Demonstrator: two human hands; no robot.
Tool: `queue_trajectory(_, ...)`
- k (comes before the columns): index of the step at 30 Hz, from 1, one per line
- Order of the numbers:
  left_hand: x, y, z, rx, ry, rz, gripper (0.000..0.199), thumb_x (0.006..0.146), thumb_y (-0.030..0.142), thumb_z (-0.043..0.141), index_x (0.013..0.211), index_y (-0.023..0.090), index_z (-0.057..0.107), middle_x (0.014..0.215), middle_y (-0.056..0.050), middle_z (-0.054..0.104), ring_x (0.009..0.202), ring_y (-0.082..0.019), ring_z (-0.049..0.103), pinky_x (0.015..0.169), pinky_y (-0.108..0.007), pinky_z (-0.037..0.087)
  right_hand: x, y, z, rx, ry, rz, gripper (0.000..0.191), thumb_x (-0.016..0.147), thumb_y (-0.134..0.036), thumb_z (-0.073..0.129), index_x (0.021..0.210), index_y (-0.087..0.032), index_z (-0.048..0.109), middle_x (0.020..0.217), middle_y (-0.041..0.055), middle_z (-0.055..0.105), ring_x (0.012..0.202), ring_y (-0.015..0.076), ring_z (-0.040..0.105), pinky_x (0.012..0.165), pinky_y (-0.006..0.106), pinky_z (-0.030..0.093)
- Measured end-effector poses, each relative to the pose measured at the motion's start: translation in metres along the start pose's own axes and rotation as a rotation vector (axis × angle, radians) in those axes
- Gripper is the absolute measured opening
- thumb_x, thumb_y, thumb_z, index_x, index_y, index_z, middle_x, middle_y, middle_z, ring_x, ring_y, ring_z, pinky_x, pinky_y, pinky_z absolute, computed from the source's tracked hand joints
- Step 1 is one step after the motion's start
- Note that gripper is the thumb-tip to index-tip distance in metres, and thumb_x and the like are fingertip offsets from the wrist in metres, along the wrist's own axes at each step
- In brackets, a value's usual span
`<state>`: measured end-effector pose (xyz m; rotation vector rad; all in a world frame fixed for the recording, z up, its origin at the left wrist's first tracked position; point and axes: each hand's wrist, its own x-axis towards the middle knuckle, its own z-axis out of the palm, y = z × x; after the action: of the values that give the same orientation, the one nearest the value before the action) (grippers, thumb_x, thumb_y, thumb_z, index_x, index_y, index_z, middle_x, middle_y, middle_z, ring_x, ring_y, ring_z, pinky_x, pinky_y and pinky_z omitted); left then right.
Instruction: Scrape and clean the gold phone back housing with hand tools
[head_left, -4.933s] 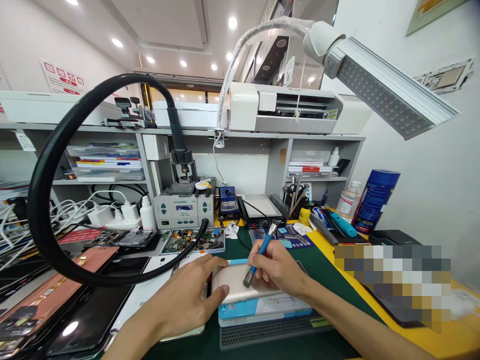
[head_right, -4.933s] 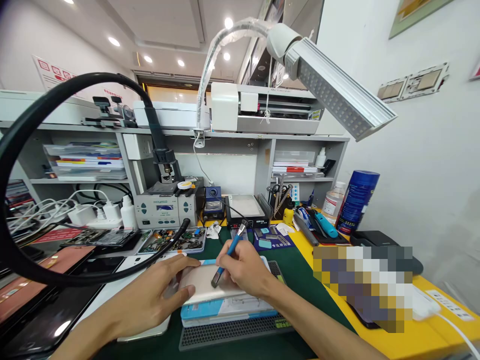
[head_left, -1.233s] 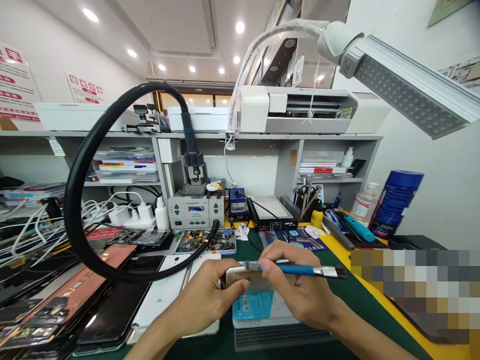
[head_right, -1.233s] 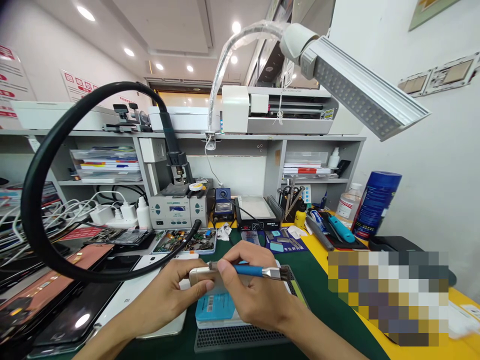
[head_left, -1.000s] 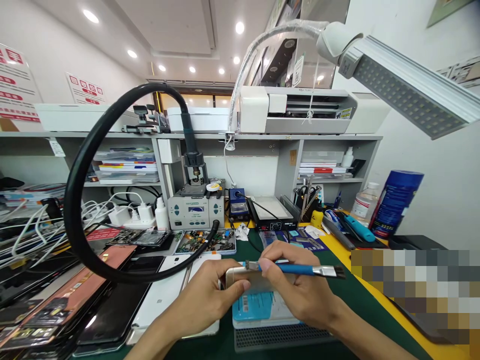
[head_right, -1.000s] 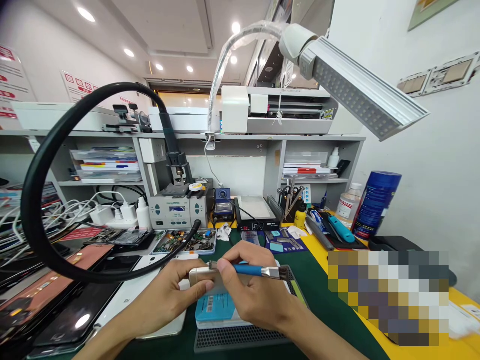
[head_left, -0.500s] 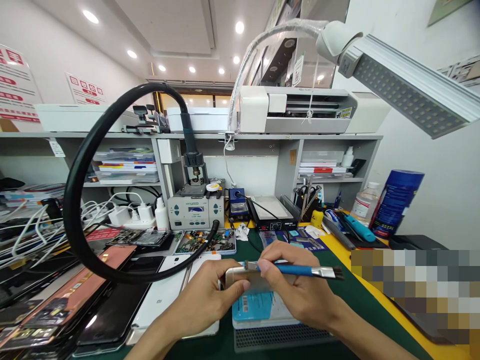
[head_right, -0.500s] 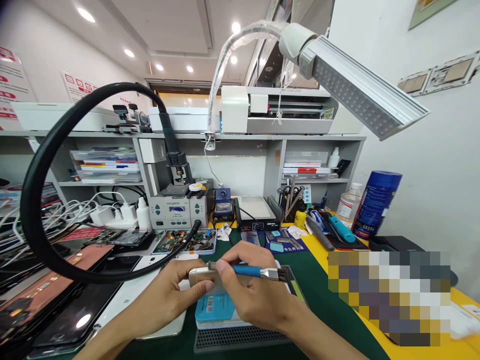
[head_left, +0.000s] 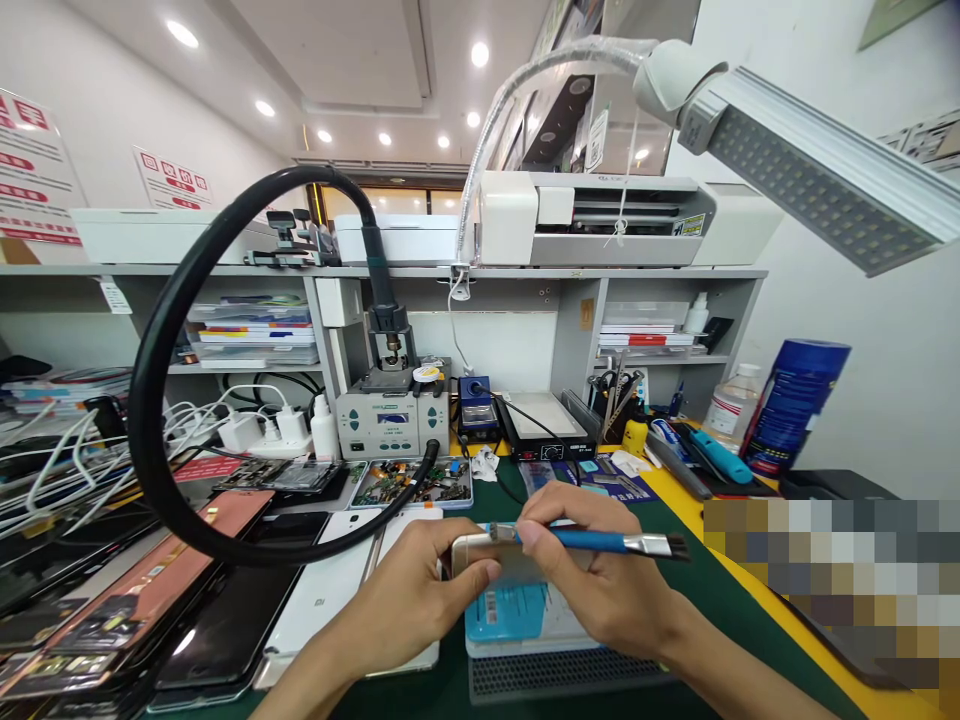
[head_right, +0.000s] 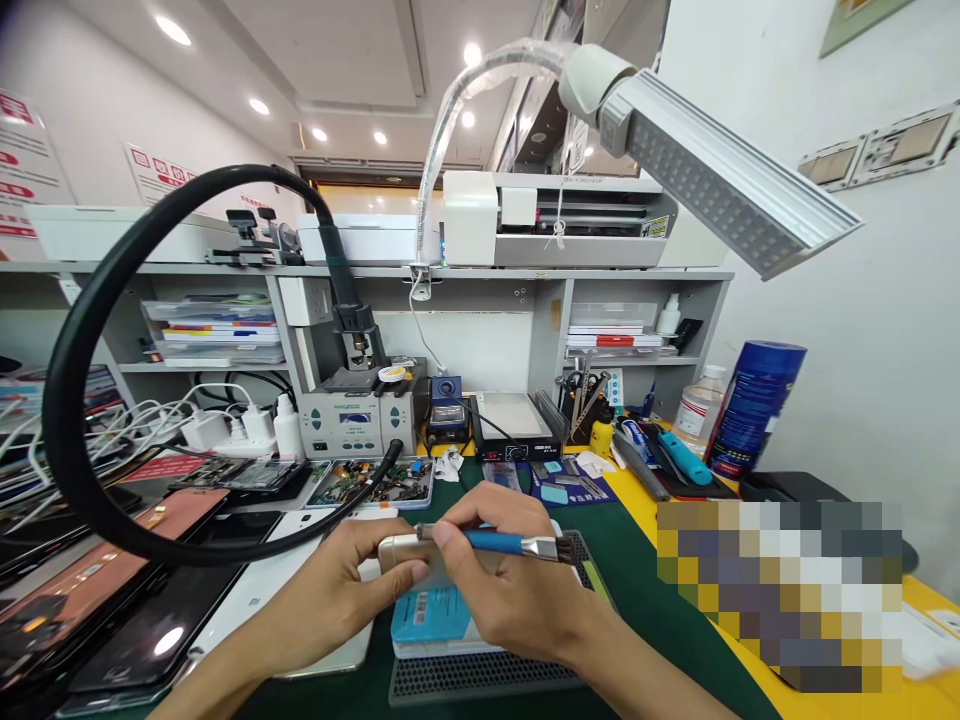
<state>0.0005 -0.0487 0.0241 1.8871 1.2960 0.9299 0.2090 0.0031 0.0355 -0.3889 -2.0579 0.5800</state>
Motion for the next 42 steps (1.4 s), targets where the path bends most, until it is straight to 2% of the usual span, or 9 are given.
queue_trajectory(14, 0.0000, -0.0009, 0.0006, -0.007, 0.000, 0.001, 0.025, 0.095, 0.039, 0.055, 0.078, 0.021, 0.057, 0.071, 0.005, 0.040, 0.070, -0.013, 0.035, 0.060, -0.023, 0.030, 0.0002, -0.0010, -0.0013, -0.008, -0.008, 0.020, 0.013, 0.096, -0.021, 0.057, 0.085, -0.019, 0.063, 0.081, 0.0036, 0.065, 0.072, 0.0157, 0.059, 0.066, 0.030, 0.046)
queue_trajectory(42, 0.0002, -0.0016, 0.0016, -0.039, -0.011, 0.025, 0.020, 0.096, 0.036, 0.055, 0.085, 0.021, 0.064, 0.075, 0.005, 0.046, 0.072, -0.012, 0.037, 0.063, -0.022, 0.033, 0.0013, -0.0011, -0.0026, -0.005, -0.016, 0.032, 0.012, 0.096, -0.020, 0.057, 0.087, -0.019, 0.064, 0.082, 0.0022, 0.066, 0.073, 0.0140, 0.060, 0.066, 0.028, 0.046)
